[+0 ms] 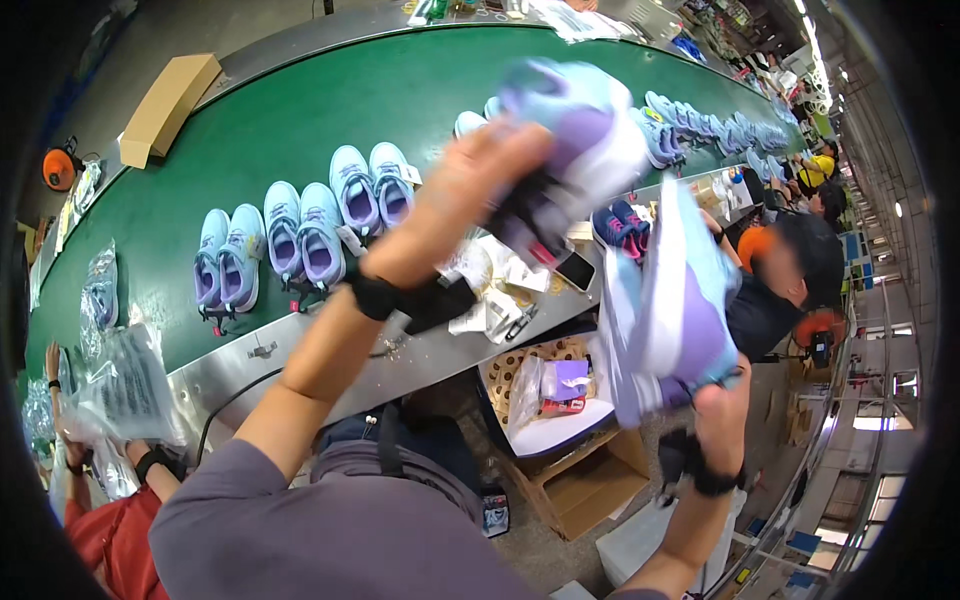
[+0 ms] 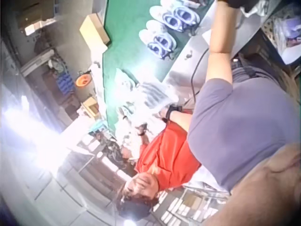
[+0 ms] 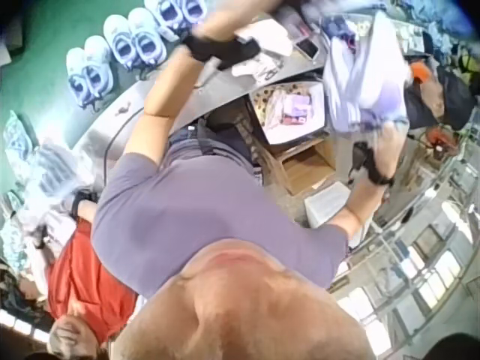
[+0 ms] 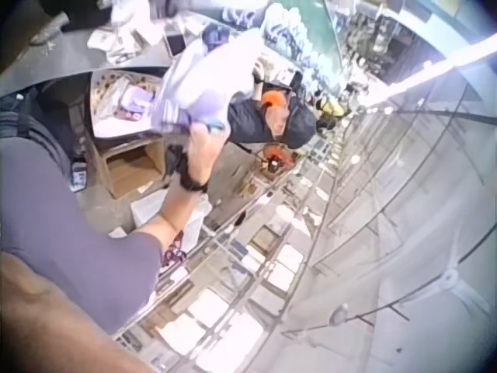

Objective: The person stands at a green conveyor belt in a warehouse and attaches white paper tags to light blue and purple sneakers. They pick up tags from a pile, peel them, and affix them to the tongue of each shoe. The person also moves pairs of shoes from a blue cart onto the belt and places finished pairs into cardboard boxes.

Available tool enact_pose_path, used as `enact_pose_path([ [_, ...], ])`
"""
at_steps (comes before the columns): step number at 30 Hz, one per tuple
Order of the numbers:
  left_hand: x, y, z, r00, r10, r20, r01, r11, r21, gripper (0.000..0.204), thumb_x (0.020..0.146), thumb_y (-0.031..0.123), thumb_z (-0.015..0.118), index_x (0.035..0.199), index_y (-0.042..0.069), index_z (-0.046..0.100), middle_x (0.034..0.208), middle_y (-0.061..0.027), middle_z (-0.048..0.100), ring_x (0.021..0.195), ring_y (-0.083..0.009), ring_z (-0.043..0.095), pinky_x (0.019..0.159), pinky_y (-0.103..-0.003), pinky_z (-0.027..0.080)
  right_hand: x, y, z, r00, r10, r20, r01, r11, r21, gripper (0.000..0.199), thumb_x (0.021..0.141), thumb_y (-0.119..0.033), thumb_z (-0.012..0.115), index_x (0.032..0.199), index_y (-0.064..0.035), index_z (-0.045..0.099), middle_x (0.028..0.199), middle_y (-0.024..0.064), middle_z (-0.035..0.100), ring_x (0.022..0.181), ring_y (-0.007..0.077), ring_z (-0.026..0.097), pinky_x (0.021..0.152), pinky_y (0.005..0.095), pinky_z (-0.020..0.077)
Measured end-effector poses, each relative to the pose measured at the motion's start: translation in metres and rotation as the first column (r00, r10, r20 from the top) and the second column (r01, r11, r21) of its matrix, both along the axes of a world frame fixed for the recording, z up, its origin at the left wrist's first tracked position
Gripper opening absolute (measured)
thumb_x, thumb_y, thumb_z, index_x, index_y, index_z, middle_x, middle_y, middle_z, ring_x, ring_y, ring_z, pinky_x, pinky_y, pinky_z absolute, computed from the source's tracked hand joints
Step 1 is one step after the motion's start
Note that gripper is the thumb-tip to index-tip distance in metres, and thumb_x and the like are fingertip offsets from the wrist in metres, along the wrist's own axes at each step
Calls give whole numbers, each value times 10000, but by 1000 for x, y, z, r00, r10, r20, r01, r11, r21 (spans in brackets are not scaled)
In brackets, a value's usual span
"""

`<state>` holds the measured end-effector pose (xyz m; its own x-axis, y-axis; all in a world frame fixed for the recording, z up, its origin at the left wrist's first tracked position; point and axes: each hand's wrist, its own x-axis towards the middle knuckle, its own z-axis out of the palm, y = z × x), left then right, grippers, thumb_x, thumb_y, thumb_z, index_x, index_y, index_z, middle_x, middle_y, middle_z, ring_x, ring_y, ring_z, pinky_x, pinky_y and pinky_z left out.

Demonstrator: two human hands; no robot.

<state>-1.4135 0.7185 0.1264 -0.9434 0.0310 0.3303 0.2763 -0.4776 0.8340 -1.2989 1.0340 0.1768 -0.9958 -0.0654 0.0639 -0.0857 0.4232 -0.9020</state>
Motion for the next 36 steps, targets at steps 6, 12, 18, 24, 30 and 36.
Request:
enact_pose_path([
  [6, -60, -139, -33, 848, 487, -209, -443, 435, -784, 636, 700, 533, 694, 1060, 12, 639, 978, -101, 601, 829, -203, 605, 723, -325, 477, -193, -139, -37, 779, 612, 136, -615, 703, 357, 449, 656, -357, 776, 906, -5, 652, 785, 73, 642, 724, 162, 593, 694, 309, 465],
  [12, -67, -183, -68, 812, 495, -309, -297, -104, -949, 464, 688, 475, 699, 954, 96, 677, 850, -108, 532, 752, -270, 582, 637, -367, 463, -288, -241, -202, 298, 954, -19, -714, 235, 660, 455, 669, -486, 698, 862, -75, 673, 845, 72, 630, 759, 303, 614, 640, 384, 480],
  [18, -93, -160, -119, 913, 145, -381, -323, -312, -894, 337, 599, 373, 740, 792, 106, 669, 768, -133, 482, 658, -289, 531, 562, -399, 428, -341, -219, -322, 438, 892, -110, -622, 389, 679, 369, 668, -443, 701, 835, -116, 668, 828, 49, 596, 725, 280, 612, 619, 398, 484],
  [24, -136, -108, -185, 942, 0, -334, -323, -257, -911, 298, 595, 338, 738, 757, 110, 637, 774, -131, 483, 743, -290, 531, 599, -386, 392, -376, -136, -352, 524, 846, -100, -527, 415, 742, 335, 594, -345, 748, 828, -125, 651, 824, 42, 589, 770, 262, 610, 631, 384, 490],
  [30, -180, -67, -245, 932, 68, -355, -329, -251, -911, 309, 633, 366, 726, 781, 107, 644, 779, -139, 492, 714, -290, 540, 577, -399, 414, -451, -83, -351, 606, 795, -24, -496, 402, 769, 340, 643, -320, 738, 878, -93, 647, 893, 64, 602, 829, 279, 599, 694, 386, 482],
  [36, -202, -12, -303, 938, 131, -321, -308, -113, -945, 357, 689, 402, 709, 868, 101, 639, 829, -152, 487, 696, -305, 540, 588, -397, 432, -500, -66, -346, 662, 747, 56, -457, 344, 820, 383, 678, -336, 708, 954, -81, 635, 972, 64, 603, 874, 296, 588, 744, 406, 473],
])
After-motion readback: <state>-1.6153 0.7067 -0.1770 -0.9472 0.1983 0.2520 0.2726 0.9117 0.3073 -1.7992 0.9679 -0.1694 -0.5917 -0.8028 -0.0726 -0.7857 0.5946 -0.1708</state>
